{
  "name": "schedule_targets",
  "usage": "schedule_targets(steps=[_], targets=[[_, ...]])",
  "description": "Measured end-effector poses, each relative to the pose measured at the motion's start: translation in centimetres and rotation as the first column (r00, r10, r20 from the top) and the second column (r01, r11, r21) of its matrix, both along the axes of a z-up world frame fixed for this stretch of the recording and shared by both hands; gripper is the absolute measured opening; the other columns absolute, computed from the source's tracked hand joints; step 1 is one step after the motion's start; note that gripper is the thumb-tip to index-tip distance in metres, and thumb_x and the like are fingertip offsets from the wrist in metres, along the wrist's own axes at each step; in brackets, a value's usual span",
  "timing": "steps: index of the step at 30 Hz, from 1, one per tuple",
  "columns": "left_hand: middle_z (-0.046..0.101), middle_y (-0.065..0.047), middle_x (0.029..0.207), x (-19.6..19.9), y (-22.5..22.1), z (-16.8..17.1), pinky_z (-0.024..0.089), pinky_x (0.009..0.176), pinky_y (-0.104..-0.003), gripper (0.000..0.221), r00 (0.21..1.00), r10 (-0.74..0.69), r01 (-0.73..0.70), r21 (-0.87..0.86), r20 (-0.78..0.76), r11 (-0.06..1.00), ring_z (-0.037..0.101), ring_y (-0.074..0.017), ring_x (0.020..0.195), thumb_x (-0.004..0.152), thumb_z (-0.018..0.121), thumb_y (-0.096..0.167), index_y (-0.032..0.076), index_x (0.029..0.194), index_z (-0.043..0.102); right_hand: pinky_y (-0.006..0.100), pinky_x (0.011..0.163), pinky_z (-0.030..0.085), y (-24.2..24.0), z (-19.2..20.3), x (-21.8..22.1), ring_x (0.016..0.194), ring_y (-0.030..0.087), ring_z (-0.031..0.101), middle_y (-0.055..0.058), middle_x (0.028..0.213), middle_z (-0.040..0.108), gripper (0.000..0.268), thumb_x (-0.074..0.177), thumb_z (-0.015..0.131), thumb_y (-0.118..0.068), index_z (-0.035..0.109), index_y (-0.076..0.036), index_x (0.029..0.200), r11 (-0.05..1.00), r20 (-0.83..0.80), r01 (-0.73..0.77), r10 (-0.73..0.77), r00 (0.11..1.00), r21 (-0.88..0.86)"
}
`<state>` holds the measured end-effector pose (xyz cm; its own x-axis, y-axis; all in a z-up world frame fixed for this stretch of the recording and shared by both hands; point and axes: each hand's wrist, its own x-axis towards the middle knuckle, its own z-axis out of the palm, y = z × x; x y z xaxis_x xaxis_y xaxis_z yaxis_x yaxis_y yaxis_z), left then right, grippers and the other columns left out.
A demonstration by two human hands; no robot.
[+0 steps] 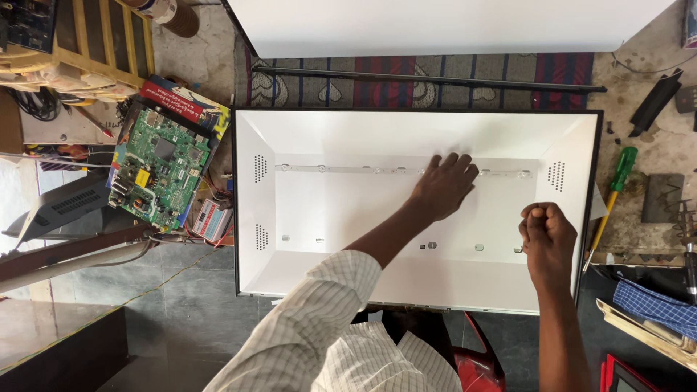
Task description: The person disassembles the back casing of a television by hand, removes internal components, and places a new component strip onto the interior panel.
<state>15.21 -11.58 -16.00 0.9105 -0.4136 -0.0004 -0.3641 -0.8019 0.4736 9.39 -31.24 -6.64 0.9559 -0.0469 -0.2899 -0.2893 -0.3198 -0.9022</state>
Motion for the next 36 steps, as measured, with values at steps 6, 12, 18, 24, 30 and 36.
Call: schedule_targets(steps=[6, 12, 18, 24, 30, 36], targets=[[0.060, -0.017, 0.138, -2.7, 7.5, -1.6, 0.038, 0.115, -0.048, 0.029, 0.972, 0.236, -0.233, -0.257, -0.019, 0.938, 0.052, -0.0360, 0.131, 0.103, 0.056, 0.017, 0.005, 0.128, 0.065, 0.023, 0.049, 0.031, -1.8, -2.7, -2.6, 0.058, 0.005, 0.039, 0.000, 0.069, 0.046, 0.034, 0.112, 0.052, -0.028, 0.055, -0.004, 0.087, 0.993, -0.067, 0.054, -0.061, 0.996, -0.110], [0.068, -0.016, 0.124, -8.2, 21.2, -0.1, 0.051, 0.107, -0.044, 0.022, 0.827, 0.563, -0.544, -0.255, 0.000, 0.799, 0.062, -0.0355, 0.122, 0.097, 0.064, 0.006, 0.004, 0.119, 0.069, 0.029, 0.056, 0.049, -5.3, -3.9, -9.1, 0.060, 0.010, 0.058, 0.001, 0.065, 0.067, 0.022, 0.095, 0.063, -0.024, 0.074, -0.007, 0.088, 0.936, -0.320, -0.287, 0.213, 0.923, -0.204], [0.067, -0.019, 0.122, -10.2, 27.5, -0.4, 0.056, 0.100, -0.042, 0.023, 0.848, 0.520, -0.518, -0.055, 0.103, 0.854, 0.066, -0.0331, 0.115, 0.097, 0.068, 0.006, 0.000, 0.119, 0.070, 0.036, 0.072, 0.054, -6.9, -1.8, -17.3, 0.081, 0.023, 0.065, 0.009, 0.088, 0.071, 0.047, 0.068, 0.064, 0.000, 0.074, -0.006, 0.113, 0.545, -0.312, -0.827, 0.816, 0.486, 0.139], [0.065, -0.018, 0.119, -9.6, 27.4, 1.3, 0.056, 0.092, -0.045, 0.026, 0.847, 0.520, -0.519, -0.043, 0.112, 0.854, 0.066, -0.0352, 0.106, 0.093, 0.069, 0.002, 0.001, 0.119, 0.069, 0.039, 0.081, 0.056, -5.4, -0.7, -12.5, 0.091, 0.025, 0.070, 0.011, 0.103, 0.069, 0.027, 0.087, 0.079, -0.013, 0.065, -0.011, 0.110, 0.591, -0.556, -0.775, 0.576, 0.600, -0.224], [0.065, -0.013, 0.116, -8.8, 27.1, 1.9, 0.056, 0.089, -0.044, 0.018, 0.857, 0.501, -0.501, -0.032, 0.121, 0.865, 0.066, -0.0336, 0.104, 0.094, 0.070, 0.000, 0.004, 0.112, 0.073, 0.038, 0.072, 0.055, -3.0, -3.5, 0.1, 0.077, 0.026, 0.070, 0.012, 0.093, 0.072, 0.009, 0.093, 0.072, -0.001, 0.071, -0.005, 0.101, 0.807, 0.241, -0.098, 0.287, 0.927, -0.583], [0.066, -0.012, 0.113, -8.7, 27.6, 1.3, 0.058, 0.086, -0.043, 0.014, 0.847, 0.523, -0.526, 0.014, 0.096, 0.850, 0.068, -0.0317, 0.097, 0.095, 0.071, 0.002, 0.003, 0.109, 0.074, 0.039, 0.067, 0.054, -1.8, -6.5, 5.9, 0.072, 0.027, 0.068, 0.015, 0.092, 0.067, 0.025, 0.093, 0.074, 0.000, 0.071, 0.001, 0.118, 0.797, 0.280, -0.037, 0.255, 0.926, -0.603]])
